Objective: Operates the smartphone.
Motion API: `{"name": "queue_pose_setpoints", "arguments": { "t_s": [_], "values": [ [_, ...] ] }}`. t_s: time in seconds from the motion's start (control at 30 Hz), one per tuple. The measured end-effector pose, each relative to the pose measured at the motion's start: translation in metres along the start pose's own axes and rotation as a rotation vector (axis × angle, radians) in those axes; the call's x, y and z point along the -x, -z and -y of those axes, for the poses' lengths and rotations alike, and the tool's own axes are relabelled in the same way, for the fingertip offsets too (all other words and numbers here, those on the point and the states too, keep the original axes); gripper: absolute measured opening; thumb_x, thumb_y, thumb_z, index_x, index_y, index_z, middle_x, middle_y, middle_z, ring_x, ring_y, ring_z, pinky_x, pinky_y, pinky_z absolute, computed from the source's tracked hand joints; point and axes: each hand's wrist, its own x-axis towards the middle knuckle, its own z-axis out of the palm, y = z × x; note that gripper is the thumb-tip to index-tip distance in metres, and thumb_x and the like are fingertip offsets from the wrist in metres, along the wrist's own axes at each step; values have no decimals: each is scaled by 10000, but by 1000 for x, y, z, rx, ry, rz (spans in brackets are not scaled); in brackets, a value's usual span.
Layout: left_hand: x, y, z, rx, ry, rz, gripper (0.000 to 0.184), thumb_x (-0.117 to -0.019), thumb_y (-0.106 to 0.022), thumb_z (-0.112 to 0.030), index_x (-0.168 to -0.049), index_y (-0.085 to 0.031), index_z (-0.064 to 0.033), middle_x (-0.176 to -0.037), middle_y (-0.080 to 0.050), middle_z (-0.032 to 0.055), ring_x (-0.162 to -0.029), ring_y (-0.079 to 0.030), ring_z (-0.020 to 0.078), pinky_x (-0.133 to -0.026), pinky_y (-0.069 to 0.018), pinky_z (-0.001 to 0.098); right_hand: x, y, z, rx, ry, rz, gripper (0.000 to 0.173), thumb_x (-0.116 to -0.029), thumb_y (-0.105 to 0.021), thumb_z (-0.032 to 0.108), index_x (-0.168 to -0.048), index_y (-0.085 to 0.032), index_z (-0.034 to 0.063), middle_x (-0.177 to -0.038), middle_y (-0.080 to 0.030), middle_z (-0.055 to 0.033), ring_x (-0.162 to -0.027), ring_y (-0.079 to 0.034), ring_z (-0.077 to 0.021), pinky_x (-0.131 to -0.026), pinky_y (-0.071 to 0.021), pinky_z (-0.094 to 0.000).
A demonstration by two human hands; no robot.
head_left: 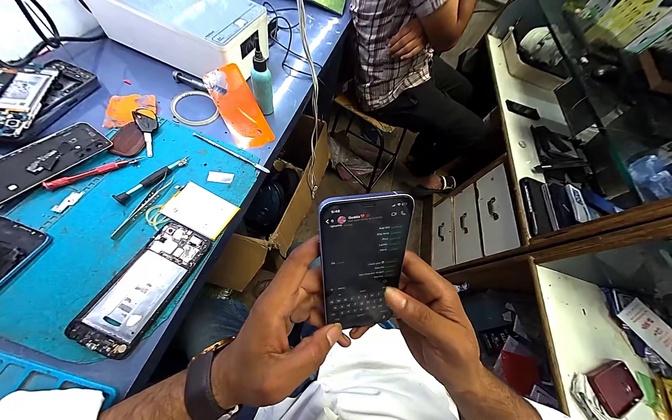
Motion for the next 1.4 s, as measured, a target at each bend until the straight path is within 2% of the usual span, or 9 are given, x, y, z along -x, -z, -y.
{"name": "queue_pose_setpoints", "arguments": {
  "t_s": [0.17, 0.3, 0.5, 0.67, 0.87, 0.93, 1.03, 1.1, 1.4],
  "values": [
    [0, -1, -1, -7, 25, -68, 722, -963, -552, -38, -1582, -224, -218, -1272, -646, 154, -980, -729, 318, -740, -660, 412, 2, -3, -2, 87, -13, 7, 465, -980, -665, 125, -1421, -519, 103, -1137, -686, -159, -932, -739, -249, -801, -651, -417],
    [-2, -1, -3, 34, 51, -96, 656, -996, -546, -99, -1574, -256, -214, -1255, -648, 154, -993, -725, 293, -732, -655, 384, 3, -5, -4, 155, 0, 8, 478, -971, -670, 101, -1423, -516, 99, -1140, -689, -146, -954, -734, -235, -828, -646, -399],
    [-4, -1, -4, 78, 97, -154, 540, -1030, -524, -184, -1534, -332, -185, -1176, -678, 181, -904, -745, 296, -644, -656, 373, 6, -7, -9, 165, 2, 19, 479, -972, -671, 100, -1422, -507, 93, -1160, -689, -141, -982, -732, -235, -858, -638, -400],
    [-4, -1, -4, 65, 126, -185, 519, -1031, -520, -190, -1521, -353, -169, -1174, -681, 176, -908, -745, 297, -612, -654, 381, 7, -7, -13, 151, 9, 30, 468, -975, -670, 105, -1415, -510, 94, -1163, -691, -139, -990, -732, -230, -870, -634, -390],
    [-6, -4, -5, 45, 155, -239, 467, -1048, -509, -160, -1498, -385, -167, -1090, -707, 171, -837, -756, 289, -564, -649, 375, 8, -8, -15, 162, 12, 32, 456, -977, -673, 112, -1402, -509, 88, -1160, -689, -142, -990, -732, -233, -868, -634, -389],
    [-7, -6, -6, 28, 175, -258, 485, -1033, -545, -118, -1490, -395, -175, -1066, -717, 164, -813, -758, 286, -559, -648, 368, 8, -8, -15, 145, 9, 27, 459, -975, -673, 105, -1404, -511, 89, -1157, -689, -146, -984, -732, -237, -863, -636, -396],
    [-8, -7, -6, -8, 179, -216, 716, -939, -654, 23, -1537, -333, -207, -1089, -719, 150, -819, -757, 293, -615, -661, 367, 8, -5, -13, 113, -10, -3, 463, -972, -683, 117, -1407, -522, 112, -1134, -694, -129, -967, -734, -215, -851, -637, -385],
    [-8, -5, -3, -1, 163, -168, 806, -898, -681, 79, -1553, -308, -207, -1122, -705, 151, -828, -751, 300, -660, -666, 374, 7, -4, -12, 90, -13, -17, 453, -969, -687, 120, -1394, -530, 112, -1118, -694, -127, -945, -734, -204, -833, -639, -377],
    [-8, -6, -4, 21, 164, -161, 761, -924, -643, 84, -1550, -310, -191, -1169, -694, 166, -868, -753, 319, -661, -669, 388, 7, -4, -12, 54, -13, -21, 447, -973, -682, 126, -1394, -534, 96, -1122, -688, -147, -922, -737, -227, -808, -648, -398]
  ]
}}
